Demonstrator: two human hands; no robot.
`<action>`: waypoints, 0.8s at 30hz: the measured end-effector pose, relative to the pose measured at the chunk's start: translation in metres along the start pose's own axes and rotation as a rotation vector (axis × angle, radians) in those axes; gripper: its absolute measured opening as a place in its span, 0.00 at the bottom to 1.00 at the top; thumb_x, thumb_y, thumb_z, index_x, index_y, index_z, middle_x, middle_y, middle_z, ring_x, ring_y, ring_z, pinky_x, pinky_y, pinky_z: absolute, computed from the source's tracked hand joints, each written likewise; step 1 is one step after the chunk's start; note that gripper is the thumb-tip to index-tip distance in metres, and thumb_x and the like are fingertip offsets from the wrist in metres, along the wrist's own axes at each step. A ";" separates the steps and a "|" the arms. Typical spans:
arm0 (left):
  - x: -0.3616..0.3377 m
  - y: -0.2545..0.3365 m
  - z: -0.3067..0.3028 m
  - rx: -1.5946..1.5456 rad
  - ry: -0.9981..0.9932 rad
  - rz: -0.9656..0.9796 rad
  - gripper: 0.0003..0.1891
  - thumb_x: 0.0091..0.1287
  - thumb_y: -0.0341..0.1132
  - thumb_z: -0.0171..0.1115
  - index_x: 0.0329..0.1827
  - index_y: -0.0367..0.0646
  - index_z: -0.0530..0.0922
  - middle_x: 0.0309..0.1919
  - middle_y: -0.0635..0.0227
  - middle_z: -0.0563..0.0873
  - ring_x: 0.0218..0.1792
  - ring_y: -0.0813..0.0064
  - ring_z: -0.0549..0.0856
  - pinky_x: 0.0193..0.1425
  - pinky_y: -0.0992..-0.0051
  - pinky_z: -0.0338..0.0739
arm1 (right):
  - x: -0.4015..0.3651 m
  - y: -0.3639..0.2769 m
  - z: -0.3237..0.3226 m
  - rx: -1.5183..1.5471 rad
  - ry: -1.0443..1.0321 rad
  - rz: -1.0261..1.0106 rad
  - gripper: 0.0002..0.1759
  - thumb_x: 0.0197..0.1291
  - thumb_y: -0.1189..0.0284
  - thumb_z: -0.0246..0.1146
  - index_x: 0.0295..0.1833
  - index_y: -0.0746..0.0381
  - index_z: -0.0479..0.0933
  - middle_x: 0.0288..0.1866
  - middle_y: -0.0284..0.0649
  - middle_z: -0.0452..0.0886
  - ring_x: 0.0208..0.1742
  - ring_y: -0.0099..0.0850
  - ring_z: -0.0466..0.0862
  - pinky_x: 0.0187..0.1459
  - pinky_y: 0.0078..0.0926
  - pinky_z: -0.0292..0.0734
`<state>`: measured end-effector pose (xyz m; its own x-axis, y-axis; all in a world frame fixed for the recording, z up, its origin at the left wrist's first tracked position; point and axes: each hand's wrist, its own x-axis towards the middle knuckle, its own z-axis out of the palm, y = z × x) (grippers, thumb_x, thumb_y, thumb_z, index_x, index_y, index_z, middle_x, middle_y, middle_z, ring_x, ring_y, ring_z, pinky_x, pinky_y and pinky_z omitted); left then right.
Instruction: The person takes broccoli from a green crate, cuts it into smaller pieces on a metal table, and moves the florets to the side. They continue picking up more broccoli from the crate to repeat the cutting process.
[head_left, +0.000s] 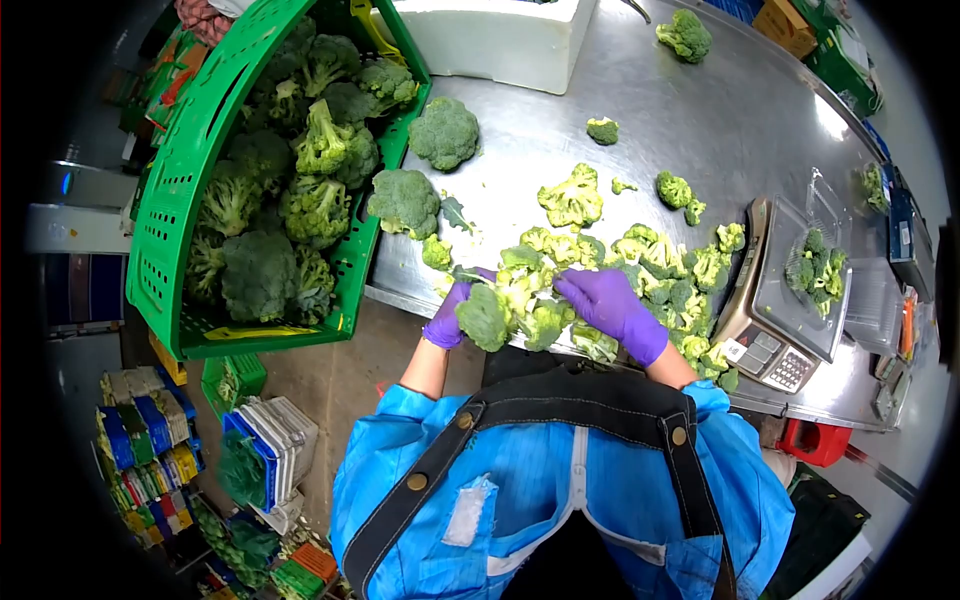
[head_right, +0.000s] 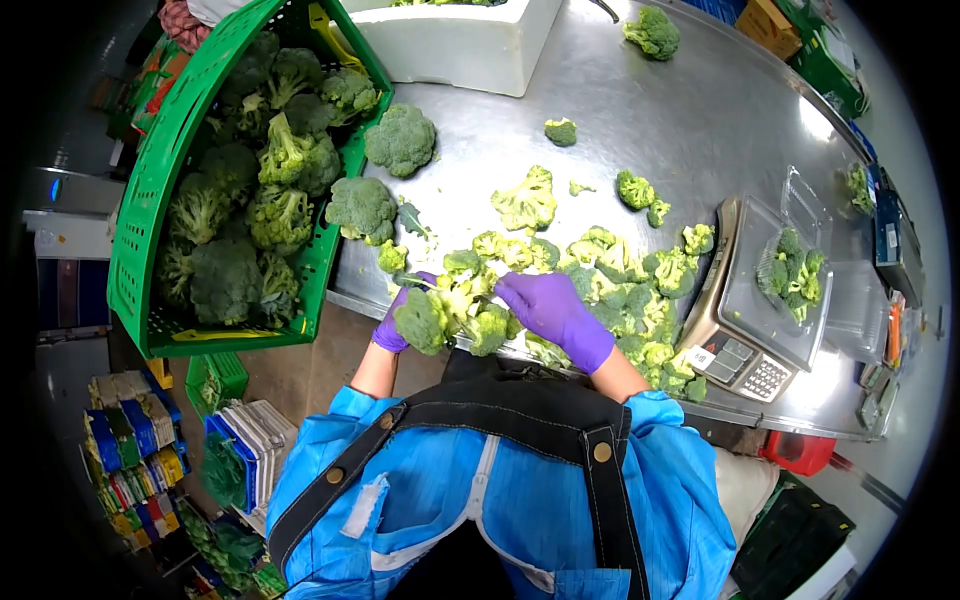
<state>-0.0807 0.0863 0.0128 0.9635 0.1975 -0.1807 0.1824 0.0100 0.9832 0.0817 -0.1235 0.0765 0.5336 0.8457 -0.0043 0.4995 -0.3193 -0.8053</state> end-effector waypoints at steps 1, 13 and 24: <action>0.000 0.001 0.001 -0.169 -0.022 -0.059 0.19 0.52 0.33 0.65 0.47 0.42 0.72 0.48 0.66 0.77 0.50 0.75 0.77 0.53 0.75 0.73 | -0.003 -0.001 -0.001 -0.132 -0.045 -0.103 0.17 0.63 0.56 0.52 0.39 0.57 0.78 0.27 0.44 0.79 0.28 0.44 0.79 0.30 0.38 0.74; -0.005 0.021 -0.002 -0.148 0.082 0.174 0.16 0.48 0.22 0.67 0.42 0.43 0.77 0.54 0.61 0.73 0.55 0.70 0.75 0.61 0.73 0.65 | -0.014 -0.010 -0.001 -0.092 0.075 -0.106 0.08 0.59 0.63 0.57 0.37 0.55 0.77 0.22 0.39 0.78 0.24 0.38 0.79 0.25 0.33 0.72; -0.027 0.043 0.009 0.139 0.171 0.065 0.23 0.38 0.17 0.56 0.43 0.38 0.77 0.43 0.64 0.81 0.52 0.70 0.77 0.61 0.75 0.67 | -0.004 -0.019 0.026 -0.442 -0.132 -0.126 0.13 0.61 0.62 0.52 0.30 0.58 0.74 0.21 0.44 0.77 0.23 0.43 0.78 0.26 0.39 0.72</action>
<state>-0.0969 0.0727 0.0599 0.9291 0.3564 -0.0988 0.1580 -0.1408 0.9773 0.0527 -0.1099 0.0763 0.3734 0.9274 -0.0214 0.8122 -0.3379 -0.4756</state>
